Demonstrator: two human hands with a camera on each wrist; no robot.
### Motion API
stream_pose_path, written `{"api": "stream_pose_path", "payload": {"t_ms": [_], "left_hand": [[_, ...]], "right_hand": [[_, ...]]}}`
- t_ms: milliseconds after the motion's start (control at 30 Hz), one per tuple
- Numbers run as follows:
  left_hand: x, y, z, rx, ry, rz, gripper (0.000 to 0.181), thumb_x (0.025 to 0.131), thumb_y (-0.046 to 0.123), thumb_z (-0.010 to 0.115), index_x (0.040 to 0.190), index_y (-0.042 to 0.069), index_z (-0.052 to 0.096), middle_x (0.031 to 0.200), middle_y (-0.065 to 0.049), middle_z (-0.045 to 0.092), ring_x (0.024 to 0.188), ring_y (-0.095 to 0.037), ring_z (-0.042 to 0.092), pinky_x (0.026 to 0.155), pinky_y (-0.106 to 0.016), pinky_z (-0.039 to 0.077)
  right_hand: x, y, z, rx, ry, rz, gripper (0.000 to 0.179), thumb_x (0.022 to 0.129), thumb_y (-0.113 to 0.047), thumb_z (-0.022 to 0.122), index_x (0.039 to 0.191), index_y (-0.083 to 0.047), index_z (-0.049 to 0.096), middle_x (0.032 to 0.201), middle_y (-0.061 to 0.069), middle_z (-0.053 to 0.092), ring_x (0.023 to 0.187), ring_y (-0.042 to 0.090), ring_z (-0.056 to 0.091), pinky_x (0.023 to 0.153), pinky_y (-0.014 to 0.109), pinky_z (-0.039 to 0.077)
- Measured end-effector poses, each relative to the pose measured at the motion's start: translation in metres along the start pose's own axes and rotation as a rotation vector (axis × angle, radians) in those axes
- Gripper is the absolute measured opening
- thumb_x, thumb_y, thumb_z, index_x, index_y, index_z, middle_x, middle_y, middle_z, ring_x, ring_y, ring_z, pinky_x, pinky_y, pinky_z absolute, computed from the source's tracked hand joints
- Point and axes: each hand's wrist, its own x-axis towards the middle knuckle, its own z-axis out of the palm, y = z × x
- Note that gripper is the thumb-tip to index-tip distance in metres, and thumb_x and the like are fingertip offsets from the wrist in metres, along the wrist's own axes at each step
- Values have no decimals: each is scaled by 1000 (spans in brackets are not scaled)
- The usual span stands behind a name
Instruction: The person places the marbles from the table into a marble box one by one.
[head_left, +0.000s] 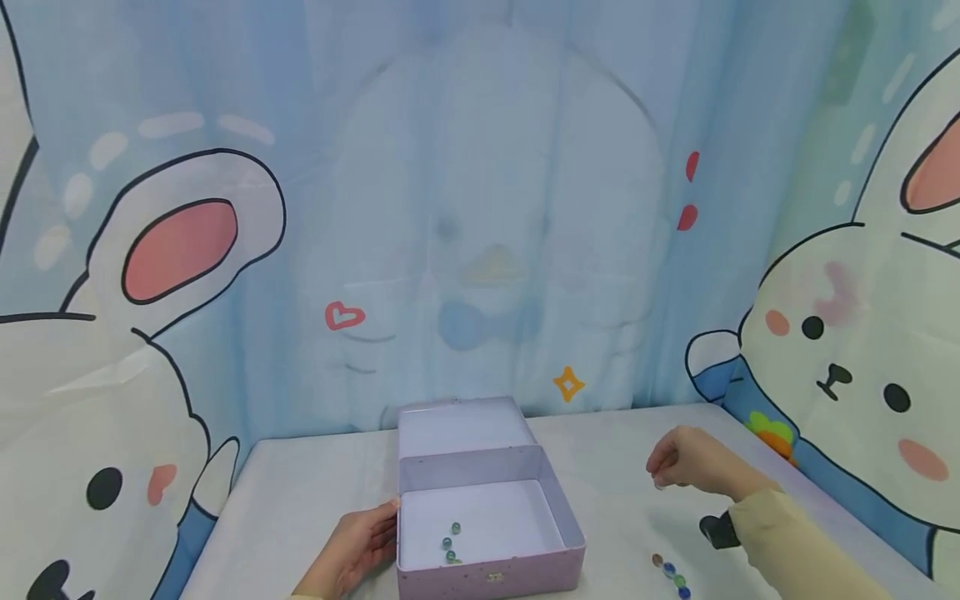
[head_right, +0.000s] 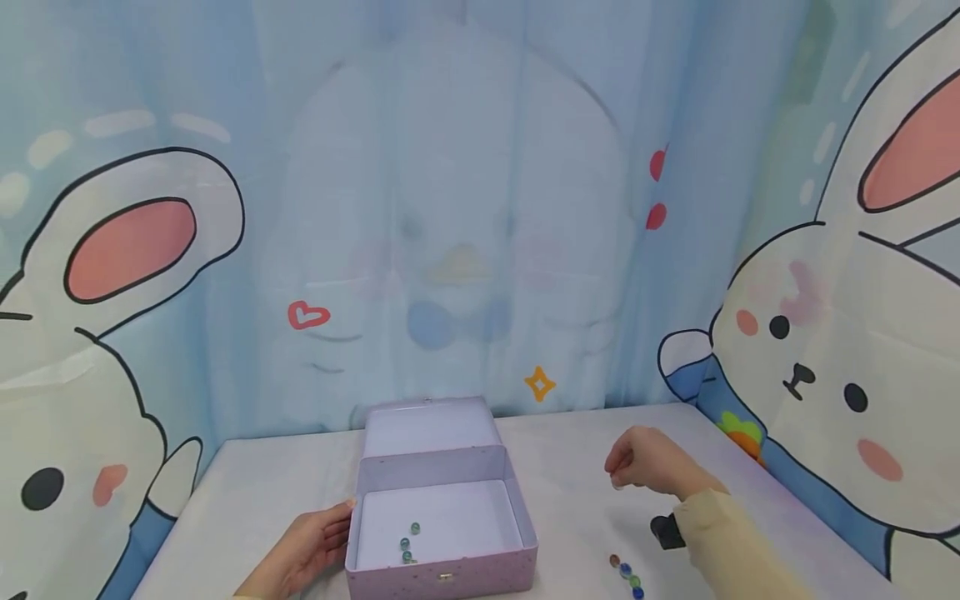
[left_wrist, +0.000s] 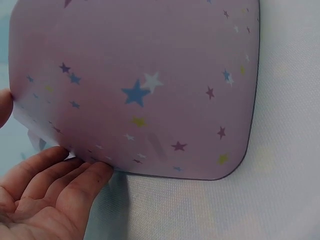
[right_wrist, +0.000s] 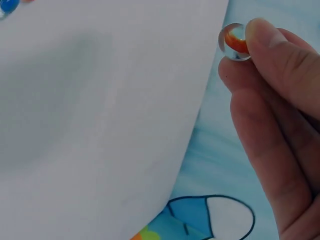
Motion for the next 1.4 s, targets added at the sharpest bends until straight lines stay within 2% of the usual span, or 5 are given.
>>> {"api": "stream_pose_path", "payload": {"t_ms": [267, 567, 700, 1033, 1400], "left_hand": [[0, -1, -6, 13, 2, 3, 66, 103, 27, 63, 142, -21, 42, 145, -35, 52, 133, -43, 56, 111, -53, 50], [4, -5, -3, 15, -13, 13, 65, 103, 26, 62, 142, -21, 40, 147, -37, 48, 138, -46, 50, 114, -54, 47], [5, -4, 0, 6, -6, 16, 64, 102, 25, 63, 141, -22, 42, 146, -36, 50, 138, -47, 50, 112, -54, 49], [8, -2, 0, -1, -3, 25, 61, 101, 24, 64, 139, -20, 45, 142, -35, 55, 135, -44, 55, 110, -52, 51], [6, -1, 0, 9, -5, 30, 58, 102, 23, 63, 138, -20, 47, 140, -33, 57, 132, -42, 58, 108, -51, 53]], "right_hand": [[28, -62, 29, 50, 17, -104, 12, 82, -5, 83, 91, -8, 77, 84, 1, 75, 78, 17, 69, 75, 38, 64], [58, -151, 72, 66, -49, -379, 10, 81, 0, 83, 86, -8, 79, 80, 0, 76, 74, 10, 69, 67, 28, 61], [65, -175, 92, 63, -100, -423, 12, 78, 2, 84, 82, -9, 79, 76, -1, 74, 69, 9, 67, 63, 25, 59], [74, -195, 131, 41, -152, -394, 12, 77, 6, 83, 78, -3, 76, 68, 0, 70, 63, 19, 67, 56, 27, 56], [73, -207, 158, 24, -193, -354, 14, 77, 4, 84, 76, -7, 76, 69, -2, 69, 61, 13, 62, 57, 27, 55]]}}
